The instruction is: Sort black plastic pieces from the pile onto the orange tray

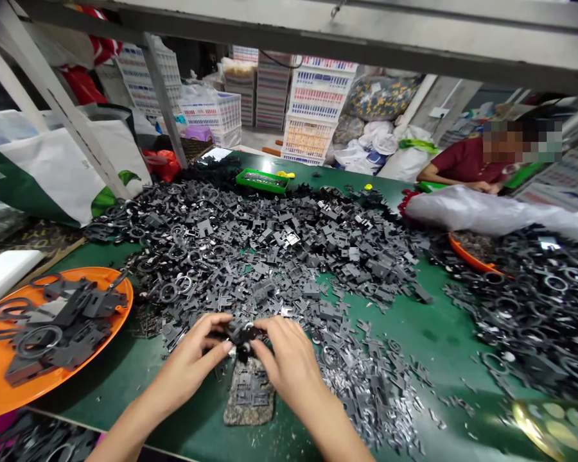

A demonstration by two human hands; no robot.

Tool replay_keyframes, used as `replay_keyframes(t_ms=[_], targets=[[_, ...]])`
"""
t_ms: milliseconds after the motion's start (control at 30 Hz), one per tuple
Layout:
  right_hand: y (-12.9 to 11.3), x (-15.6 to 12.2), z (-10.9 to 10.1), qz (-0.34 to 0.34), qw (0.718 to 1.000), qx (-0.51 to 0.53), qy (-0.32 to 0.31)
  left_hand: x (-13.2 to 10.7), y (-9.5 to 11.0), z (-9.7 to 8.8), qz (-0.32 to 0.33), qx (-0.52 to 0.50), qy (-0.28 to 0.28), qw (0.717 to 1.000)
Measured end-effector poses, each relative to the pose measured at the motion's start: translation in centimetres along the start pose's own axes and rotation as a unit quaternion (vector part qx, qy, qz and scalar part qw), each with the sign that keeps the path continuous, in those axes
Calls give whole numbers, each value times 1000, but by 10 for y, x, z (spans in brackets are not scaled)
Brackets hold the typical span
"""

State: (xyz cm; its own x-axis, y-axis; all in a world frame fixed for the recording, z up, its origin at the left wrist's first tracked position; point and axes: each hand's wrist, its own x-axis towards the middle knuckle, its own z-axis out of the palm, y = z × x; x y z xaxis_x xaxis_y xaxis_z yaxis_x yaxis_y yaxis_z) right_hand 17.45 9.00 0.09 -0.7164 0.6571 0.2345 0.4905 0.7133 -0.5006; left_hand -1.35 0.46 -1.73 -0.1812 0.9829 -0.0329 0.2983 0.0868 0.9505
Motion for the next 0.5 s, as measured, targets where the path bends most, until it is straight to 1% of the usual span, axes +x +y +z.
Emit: replay_keyframes(t_ms=[100, 300, 367, 500], targets=[[2, -4, 3, 33, 999, 20, -16, 1, -3, 2, -14, 9, 3, 1000], [-1, -7, 7, 71, 996, 28, -47, 0, -1, 2, -4, 49, 7, 999], [-5, -7, 7, 58, 997, 29, -51, 0, 0, 3, -6, 65, 14, 998], [-15, -2, 11, -7, 998, 26, -53, 0, 5, 8, 5, 90, 12, 996]])
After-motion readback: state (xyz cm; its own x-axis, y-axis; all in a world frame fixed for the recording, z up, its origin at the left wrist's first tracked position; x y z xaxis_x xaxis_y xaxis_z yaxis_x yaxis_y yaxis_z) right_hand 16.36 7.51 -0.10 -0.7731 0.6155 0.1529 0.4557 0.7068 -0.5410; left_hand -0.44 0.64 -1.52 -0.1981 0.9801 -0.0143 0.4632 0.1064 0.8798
